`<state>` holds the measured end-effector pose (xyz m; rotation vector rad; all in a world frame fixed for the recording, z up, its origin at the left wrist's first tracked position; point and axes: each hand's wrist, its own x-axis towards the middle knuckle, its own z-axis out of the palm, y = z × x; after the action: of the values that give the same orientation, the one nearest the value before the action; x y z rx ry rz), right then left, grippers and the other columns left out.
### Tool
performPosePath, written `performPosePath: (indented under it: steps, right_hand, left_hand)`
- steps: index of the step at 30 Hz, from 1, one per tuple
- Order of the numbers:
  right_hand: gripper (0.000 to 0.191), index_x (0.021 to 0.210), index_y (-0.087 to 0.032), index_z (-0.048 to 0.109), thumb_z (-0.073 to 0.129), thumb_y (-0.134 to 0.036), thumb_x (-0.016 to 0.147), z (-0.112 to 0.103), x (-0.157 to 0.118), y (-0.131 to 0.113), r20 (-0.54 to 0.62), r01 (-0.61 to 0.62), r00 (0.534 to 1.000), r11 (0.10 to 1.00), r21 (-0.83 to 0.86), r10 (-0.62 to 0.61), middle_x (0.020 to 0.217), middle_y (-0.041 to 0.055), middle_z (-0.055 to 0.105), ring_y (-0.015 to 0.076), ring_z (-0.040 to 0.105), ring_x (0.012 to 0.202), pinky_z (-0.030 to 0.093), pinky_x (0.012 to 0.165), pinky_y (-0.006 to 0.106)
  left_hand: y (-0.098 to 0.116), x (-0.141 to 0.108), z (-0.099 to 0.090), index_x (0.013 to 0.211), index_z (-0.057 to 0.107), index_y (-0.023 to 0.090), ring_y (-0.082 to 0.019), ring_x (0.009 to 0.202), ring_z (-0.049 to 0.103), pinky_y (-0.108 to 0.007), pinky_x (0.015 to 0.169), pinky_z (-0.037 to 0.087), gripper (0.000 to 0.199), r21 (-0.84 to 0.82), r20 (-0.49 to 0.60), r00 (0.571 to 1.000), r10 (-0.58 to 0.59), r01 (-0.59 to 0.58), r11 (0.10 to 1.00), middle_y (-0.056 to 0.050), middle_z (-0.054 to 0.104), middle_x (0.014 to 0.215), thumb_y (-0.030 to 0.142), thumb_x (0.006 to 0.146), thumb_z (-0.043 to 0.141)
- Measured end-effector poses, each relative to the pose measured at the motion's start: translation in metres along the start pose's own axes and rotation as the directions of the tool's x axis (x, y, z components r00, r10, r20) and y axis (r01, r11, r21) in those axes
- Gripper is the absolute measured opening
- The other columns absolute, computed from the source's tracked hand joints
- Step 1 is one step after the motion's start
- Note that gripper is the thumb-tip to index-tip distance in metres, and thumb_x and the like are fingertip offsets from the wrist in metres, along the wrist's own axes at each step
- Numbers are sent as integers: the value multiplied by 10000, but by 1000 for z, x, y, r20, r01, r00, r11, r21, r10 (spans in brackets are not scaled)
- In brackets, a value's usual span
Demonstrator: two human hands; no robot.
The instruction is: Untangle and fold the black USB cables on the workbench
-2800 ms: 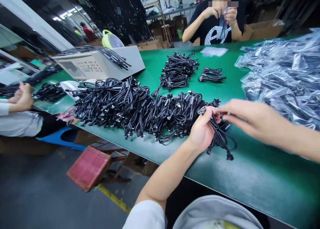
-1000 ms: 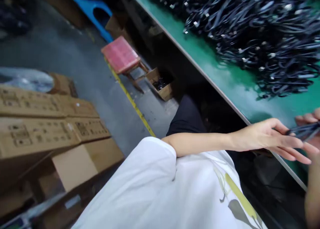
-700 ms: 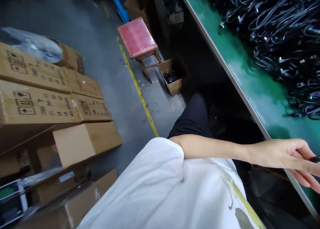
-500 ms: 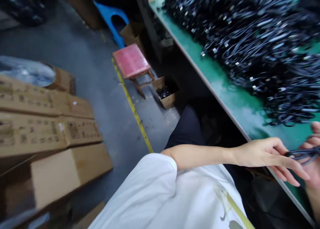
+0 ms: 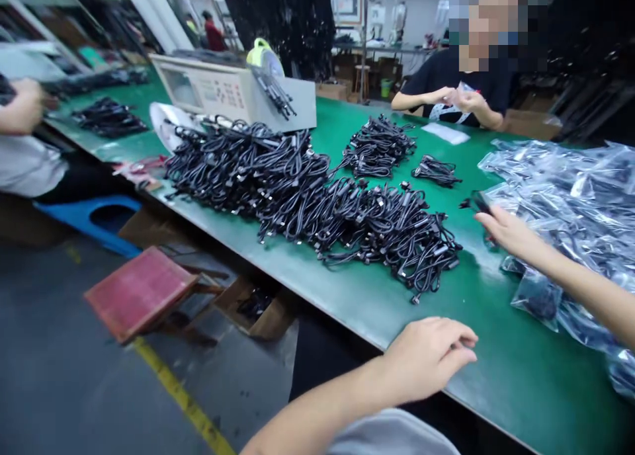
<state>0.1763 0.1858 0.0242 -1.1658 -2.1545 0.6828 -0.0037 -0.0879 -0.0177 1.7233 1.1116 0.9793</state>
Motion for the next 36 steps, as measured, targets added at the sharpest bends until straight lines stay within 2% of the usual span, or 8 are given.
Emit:
performPosePath:
  steps: [4,8,15,19,25,30,33,36]
  right_hand:
    - [295,1198,-170,660,645,-379,990,56,75,16,118,-20,991,954,-299,58,1171,77,691,198,688,969,595,842,403]
    - [357,1291,-184,633,650,-369,987,96,137,17,122,23,992,896,-444,35,1325,107,642,248,659,1125,570,946,474]
    - [416,1336,-176,608,664,-378,976,87,185,33,16,-25,999,871,-490,37,1386,121,606,278,627,1201,533,1002,521]
    - [301,1201,-152,693,607,-337,981,64,159,24,45,28,999,912,-409,-11,1306,147,677,309,627,1215,480,1056,512]
    - [364,1164,-224,724,450,-404,1004,31,60,-35,118,167,982,975,-149,-150,1081,72,789,262,740,981,556,923,408]
    - [539,1428,-260,564,605,-472,934,46,25,-87,40,299,953,954,27,-300,1365,103,680,296,693,1134,550,979,471]
    - [501,1308,-240,659,719,-401,837,63,24,-102,-9,369,929,926,80,-370,1270,109,708,322,681,1137,507,1050,537]
    - [342,1170,-237,713,690,-367,854,60,16,-110,-99,364,930,925,105,-354,1154,93,702,281,713,989,561,968,505]
  left_hand:
    - [-5,-3,5,1108,700,188,-219,995,737,-344,963,551,274,65,-39,998,47,-44,997,-96,791,1072,348,992,510]
    - [-24,-2,16,1063,699,176,-224,871,756,-341,874,593,239,144,-61,991,118,-108,984,-93,798,955,310,943,541]
    - [-34,2,23,1050,680,170,-207,838,758,-334,869,605,201,215,-37,992,120,-110,970,-72,789,903,281,920,576]
    - [-20,-2,14,1101,663,164,-165,880,751,-298,898,591,233,255,-74,989,132,-109,961,-57,785,938,286,1001,492]
    - [-7,-1,7,1080,680,160,-153,929,744,-266,917,572,267,291,-91,989,115,-84,953,-51,791,1009,314,1029,469]
    - [-9,2,18,1127,678,184,-177,989,734,-305,946,563,292,432,-81,993,84,-41,901,-43,785,1095,348,1038,453]
    - [-9,-1,21,1121,689,193,-192,995,731,-332,951,564,288,461,-105,992,70,-14,887,-57,785,1105,352,1029,466]
    - [-7,-11,16,1054,718,203,-184,1001,730,-316,956,557,240,228,-158,987,26,11,973,-56,792,1080,338,998,527]
